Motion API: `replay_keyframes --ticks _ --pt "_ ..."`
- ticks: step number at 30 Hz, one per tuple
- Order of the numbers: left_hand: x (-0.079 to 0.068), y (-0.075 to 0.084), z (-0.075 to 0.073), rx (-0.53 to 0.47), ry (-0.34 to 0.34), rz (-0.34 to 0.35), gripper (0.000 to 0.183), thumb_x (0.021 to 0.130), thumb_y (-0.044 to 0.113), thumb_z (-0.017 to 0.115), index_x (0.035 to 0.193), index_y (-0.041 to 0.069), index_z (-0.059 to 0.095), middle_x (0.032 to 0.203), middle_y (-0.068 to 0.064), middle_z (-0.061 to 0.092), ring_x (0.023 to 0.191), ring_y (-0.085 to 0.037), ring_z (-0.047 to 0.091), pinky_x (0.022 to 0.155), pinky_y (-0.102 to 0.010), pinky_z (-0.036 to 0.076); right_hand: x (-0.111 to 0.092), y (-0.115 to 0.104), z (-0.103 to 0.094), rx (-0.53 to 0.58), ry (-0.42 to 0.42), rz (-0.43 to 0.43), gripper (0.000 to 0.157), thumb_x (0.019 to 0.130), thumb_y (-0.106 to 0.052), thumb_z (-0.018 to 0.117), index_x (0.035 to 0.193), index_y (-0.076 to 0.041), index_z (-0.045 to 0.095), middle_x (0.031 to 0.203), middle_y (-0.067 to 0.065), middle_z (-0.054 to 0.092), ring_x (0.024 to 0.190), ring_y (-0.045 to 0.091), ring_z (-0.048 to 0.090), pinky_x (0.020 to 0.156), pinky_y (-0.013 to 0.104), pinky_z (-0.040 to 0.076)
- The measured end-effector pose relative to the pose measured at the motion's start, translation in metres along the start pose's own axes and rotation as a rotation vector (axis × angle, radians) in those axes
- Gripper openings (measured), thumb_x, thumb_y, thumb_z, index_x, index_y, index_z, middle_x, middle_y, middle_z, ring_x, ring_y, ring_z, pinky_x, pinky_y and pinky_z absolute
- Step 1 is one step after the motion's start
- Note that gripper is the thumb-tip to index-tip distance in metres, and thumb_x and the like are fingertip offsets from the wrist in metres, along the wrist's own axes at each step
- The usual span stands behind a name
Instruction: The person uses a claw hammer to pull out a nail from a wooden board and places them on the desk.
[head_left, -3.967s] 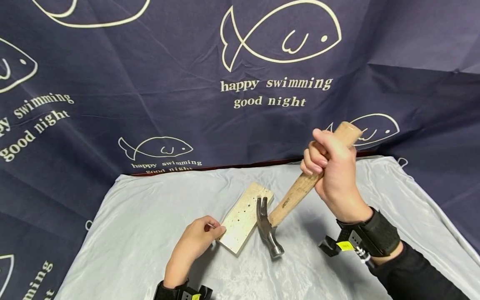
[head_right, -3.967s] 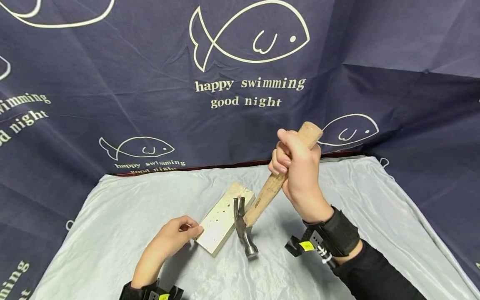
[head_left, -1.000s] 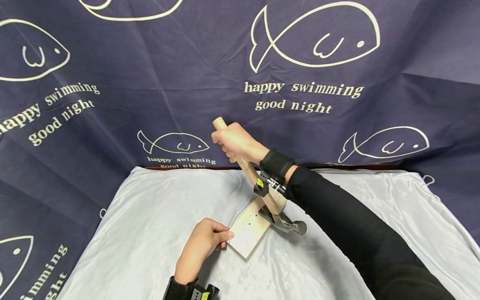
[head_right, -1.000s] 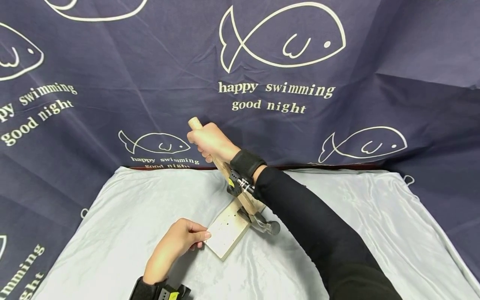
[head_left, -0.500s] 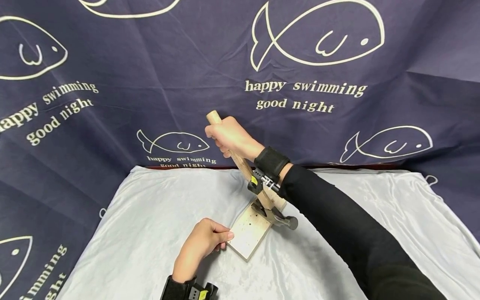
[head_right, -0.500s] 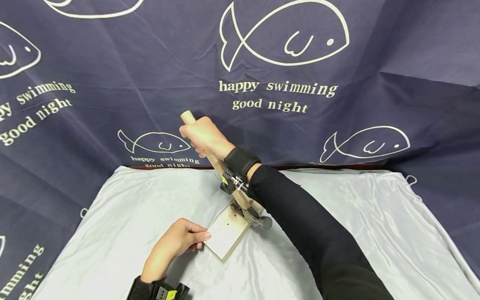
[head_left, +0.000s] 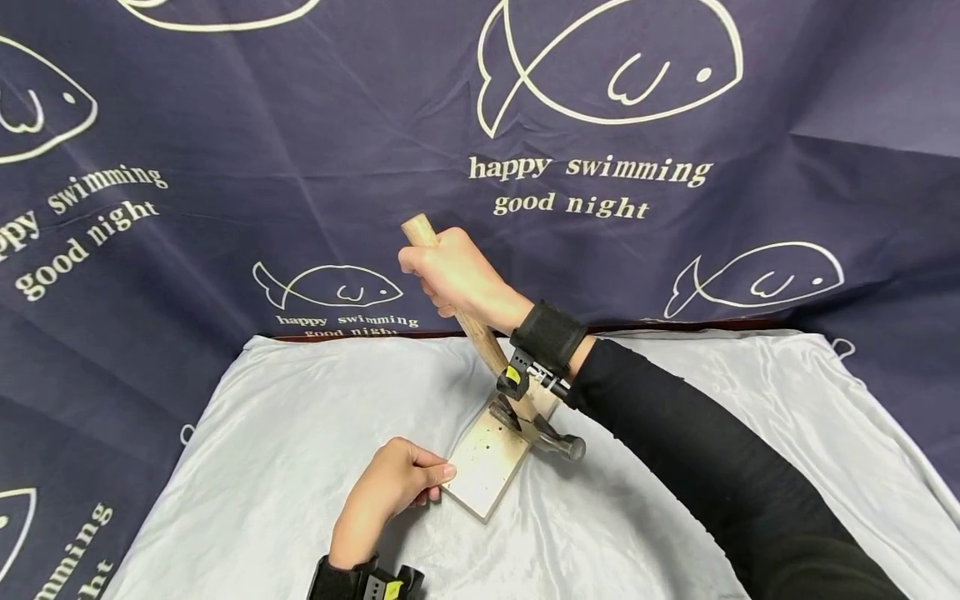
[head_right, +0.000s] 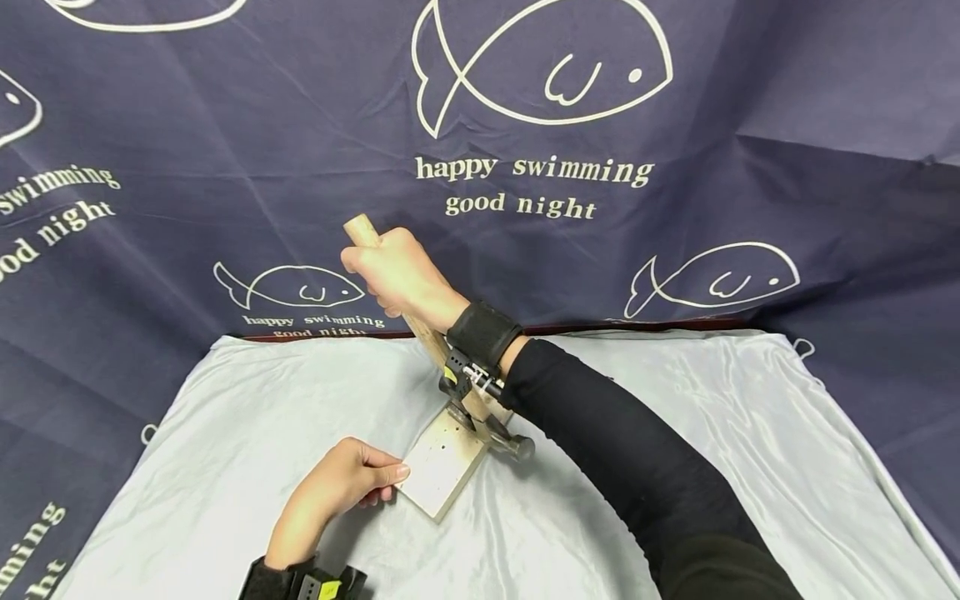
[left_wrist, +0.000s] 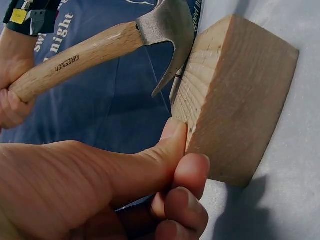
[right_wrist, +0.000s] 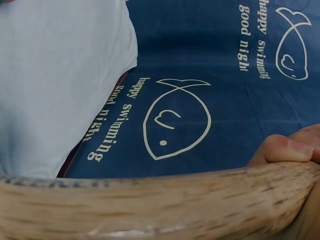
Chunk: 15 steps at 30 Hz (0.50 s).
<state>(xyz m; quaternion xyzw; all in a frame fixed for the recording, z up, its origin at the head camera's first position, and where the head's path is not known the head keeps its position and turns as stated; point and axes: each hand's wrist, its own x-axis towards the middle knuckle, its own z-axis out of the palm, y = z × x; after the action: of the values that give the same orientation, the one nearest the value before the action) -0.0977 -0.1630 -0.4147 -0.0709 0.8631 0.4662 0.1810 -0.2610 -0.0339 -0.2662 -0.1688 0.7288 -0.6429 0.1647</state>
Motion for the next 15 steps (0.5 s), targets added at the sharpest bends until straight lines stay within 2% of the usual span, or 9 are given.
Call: replay_keyframes --ticks 8,15 --pt "0.0 0.0 -0.002 0.021 0.002 0.006 0.016 0.091 0.021 0.079 0.09 0.006 0.083 0.054 0.001 0.063 0.049 -0.011 0.05 0.052 -0.026 0.043 -0.007 -0.003 0.003 0.021 -0.031 -0.025 0.041 0.086 -0.014 0.058 0.055 -0.017 0.031 0.049 -0.002 0.03 0.043 0.014 0.024 0.042 0.03 0.021" --pt "-0.001 0.001 0.001 -0.008 0.009 -0.01 0.013 0.091 0.018 0.079 0.087 0.006 0.082 0.057 -0.001 0.065 0.05 -0.01 0.048 0.05 -0.025 0.037 -0.018 -0.004 -0.005 0.101 -0.034 -0.074 0.043 0.086 -0.012 0.059 0.055 -0.017 0.03 0.049 -0.003 0.028 0.04 0.012 0.022 0.04 0.028 0.019"
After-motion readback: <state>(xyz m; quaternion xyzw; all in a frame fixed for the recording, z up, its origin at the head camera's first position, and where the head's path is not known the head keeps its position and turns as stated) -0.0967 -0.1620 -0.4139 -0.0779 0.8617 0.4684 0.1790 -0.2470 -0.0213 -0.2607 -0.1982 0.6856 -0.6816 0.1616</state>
